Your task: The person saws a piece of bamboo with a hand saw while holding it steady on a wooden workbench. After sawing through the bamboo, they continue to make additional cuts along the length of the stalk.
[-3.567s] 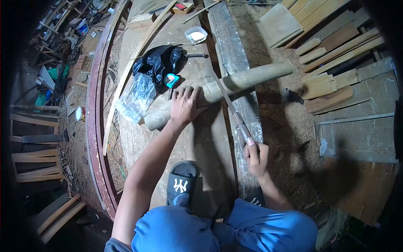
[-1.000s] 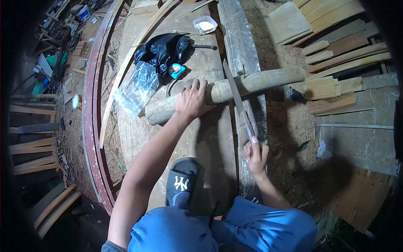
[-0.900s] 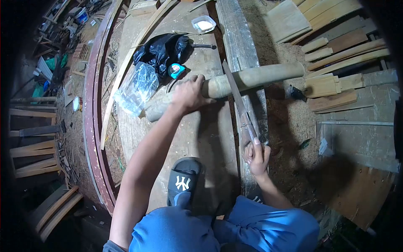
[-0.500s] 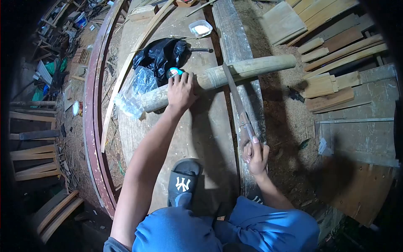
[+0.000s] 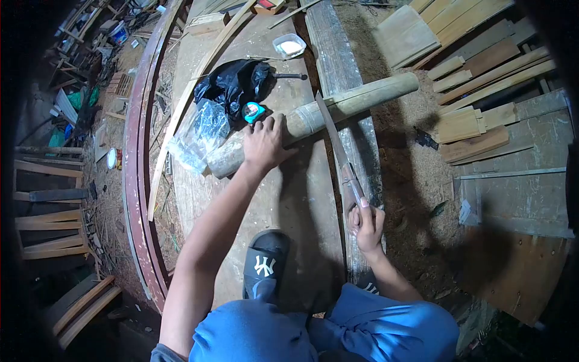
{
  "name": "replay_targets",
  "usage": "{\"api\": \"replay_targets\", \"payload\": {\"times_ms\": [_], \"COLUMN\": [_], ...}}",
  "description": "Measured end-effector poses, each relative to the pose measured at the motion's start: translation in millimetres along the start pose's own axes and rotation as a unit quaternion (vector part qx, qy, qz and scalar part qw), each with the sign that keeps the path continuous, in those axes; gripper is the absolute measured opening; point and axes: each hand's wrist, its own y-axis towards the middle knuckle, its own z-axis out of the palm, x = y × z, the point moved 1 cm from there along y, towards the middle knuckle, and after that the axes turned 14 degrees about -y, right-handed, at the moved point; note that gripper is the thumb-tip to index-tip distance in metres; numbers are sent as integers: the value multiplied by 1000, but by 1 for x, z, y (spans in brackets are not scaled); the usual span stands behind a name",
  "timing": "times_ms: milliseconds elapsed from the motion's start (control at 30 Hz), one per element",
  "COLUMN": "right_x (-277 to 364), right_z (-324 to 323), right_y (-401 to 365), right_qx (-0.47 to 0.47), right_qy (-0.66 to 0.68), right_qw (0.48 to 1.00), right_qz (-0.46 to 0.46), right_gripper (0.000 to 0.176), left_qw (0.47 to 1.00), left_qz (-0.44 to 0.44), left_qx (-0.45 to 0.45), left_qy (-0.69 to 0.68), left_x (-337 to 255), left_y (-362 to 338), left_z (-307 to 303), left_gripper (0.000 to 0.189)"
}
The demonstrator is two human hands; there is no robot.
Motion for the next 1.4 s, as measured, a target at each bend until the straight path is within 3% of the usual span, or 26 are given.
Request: {"api": "replay_targets", "payload": {"times_ms": [167, 267, 433, 500, 600, 633, 700, 733, 833, 1100, 1267, 1400], "right_x": [4, 8, 3, 2, -2, -5, -11, -11, -12, -24, -18, -23], "right_z": [1, 0, 1, 1, 5, 6, 7, 8, 14, 20, 24, 27], "right_y": [-2, -6, -9, -8, -5, -3, 1, 2, 2, -5, 2, 7], "right_qx": [2, 3, 0, 9, 11, 12, 11, 10, 10, 24, 27, 46], "right_qy": [10, -5, -15, -22, -21, -21, -37, -38, -28, -50, -58, -31], "right_qw": [1000, 1000, 1000, 1000, 999, 999, 999, 999, 999, 998, 998, 998], "right_qz": [21, 16, 0, 15, 28, 27, 33, 35, 26, 17, -2, 12], "right_gripper": [58, 58, 58, 58, 58, 58, 58, 58, 59, 58, 57, 56], "left_qw": [998, 987, 984, 972, 971, 971, 998, 998, 992, 994, 995, 994], "left_qz": [27, 22, 54, 53, 17, 16, 57, 58, 81, 84, 28, 47], "left_qx": [-35, 90, 110, 189, 212, 211, 22, -31, -97, -44, 54, 55], "left_qy": [-41, -129, -126, -132, -111, -111, -24, -10, 9, -54, -82, -87], "left_x": [15, 27, 33, 36, 28, 26, 16, 12, 8, 21, 18, 24], "left_y": [11, 19, 9, 11, 12, 9, -10, -19, -28, -8, 1, 9], "left_z": [9, -5, -27, -31, -34, -28, -8, 3, 11, 10, -10, -15], "left_gripper": [77, 72, 78, 82, 84, 84, 86, 84, 83, 83, 82, 85]}}
